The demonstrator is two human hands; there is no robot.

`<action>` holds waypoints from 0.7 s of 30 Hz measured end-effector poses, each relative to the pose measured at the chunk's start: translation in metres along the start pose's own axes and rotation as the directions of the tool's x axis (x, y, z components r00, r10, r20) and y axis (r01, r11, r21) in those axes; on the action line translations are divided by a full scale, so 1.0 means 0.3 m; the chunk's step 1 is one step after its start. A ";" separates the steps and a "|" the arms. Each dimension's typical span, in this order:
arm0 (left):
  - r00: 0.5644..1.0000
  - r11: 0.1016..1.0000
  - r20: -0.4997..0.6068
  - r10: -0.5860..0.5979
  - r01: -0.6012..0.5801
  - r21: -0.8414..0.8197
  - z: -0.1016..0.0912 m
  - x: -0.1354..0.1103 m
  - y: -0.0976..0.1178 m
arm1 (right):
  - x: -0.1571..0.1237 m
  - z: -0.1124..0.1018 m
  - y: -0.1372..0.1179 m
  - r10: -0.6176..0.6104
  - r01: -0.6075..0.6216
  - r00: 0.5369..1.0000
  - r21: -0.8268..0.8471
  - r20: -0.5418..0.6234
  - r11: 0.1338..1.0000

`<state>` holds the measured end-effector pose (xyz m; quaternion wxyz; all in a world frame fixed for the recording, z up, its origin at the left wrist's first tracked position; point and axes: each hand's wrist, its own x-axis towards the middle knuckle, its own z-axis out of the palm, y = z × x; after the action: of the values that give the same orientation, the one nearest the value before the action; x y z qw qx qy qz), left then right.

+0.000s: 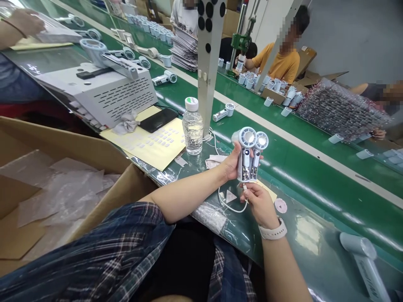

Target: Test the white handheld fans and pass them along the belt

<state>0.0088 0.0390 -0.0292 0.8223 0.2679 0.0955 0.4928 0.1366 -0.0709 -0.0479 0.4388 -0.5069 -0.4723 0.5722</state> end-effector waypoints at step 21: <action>0.994 0.976 -0.030 0.102 -0.094 0.197 0.011 -0.021 -0.023 | -0.017 0.060 0.027 -0.188 0.189 0.965 -0.008 -0.183 0.982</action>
<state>0.0123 0.0299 -0.0309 0.7647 0.3418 0.1465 0.5262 0.1191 -0.0791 -0.0541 0.5354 -0.5080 -0.4731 0.4812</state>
